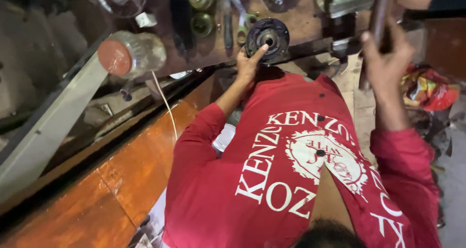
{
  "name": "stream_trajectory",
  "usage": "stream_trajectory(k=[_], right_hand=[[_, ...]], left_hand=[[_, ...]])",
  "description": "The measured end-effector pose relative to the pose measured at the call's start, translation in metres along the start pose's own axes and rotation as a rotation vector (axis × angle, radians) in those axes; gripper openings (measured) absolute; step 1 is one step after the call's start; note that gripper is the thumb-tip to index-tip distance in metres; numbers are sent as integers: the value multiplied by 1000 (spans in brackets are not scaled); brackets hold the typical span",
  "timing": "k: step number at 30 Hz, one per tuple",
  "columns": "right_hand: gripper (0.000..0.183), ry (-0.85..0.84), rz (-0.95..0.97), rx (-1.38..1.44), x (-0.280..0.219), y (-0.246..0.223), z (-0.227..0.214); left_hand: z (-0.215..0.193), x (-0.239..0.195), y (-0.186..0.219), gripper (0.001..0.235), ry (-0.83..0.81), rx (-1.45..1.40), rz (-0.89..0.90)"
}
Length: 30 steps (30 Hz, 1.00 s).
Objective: The person uses a hammer to repeatedly strike a cylindrical motor component held in their left hand. They rotate the component to hit different areas while working at a cluttered bench.
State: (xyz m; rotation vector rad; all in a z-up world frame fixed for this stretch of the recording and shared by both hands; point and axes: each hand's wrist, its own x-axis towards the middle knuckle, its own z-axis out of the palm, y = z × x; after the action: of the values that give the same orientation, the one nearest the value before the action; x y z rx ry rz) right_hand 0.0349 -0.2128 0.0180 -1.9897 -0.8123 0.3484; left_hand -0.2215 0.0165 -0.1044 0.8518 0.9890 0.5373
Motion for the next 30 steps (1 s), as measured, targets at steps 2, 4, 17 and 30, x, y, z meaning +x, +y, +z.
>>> stream_trajectory(k=[2, 4, 17, 30], right_hand=[[45, -125, 74, -47, -8, -21, 17], [44, -213, 14, -70, -11, -31, 40], [51, -90, -57, -452, -35, 13, 143], [42, 138, -91, -422, -17, -1, 209]], left_hand=[[-12, 1, 9, 40, 51, -1, -20], [-22, 7, 20, 41, 94, -32, -24], [5, 106, 55, 45, 495, 57, -78], [-34, 65, 77, 44, 397, 72, -187]])
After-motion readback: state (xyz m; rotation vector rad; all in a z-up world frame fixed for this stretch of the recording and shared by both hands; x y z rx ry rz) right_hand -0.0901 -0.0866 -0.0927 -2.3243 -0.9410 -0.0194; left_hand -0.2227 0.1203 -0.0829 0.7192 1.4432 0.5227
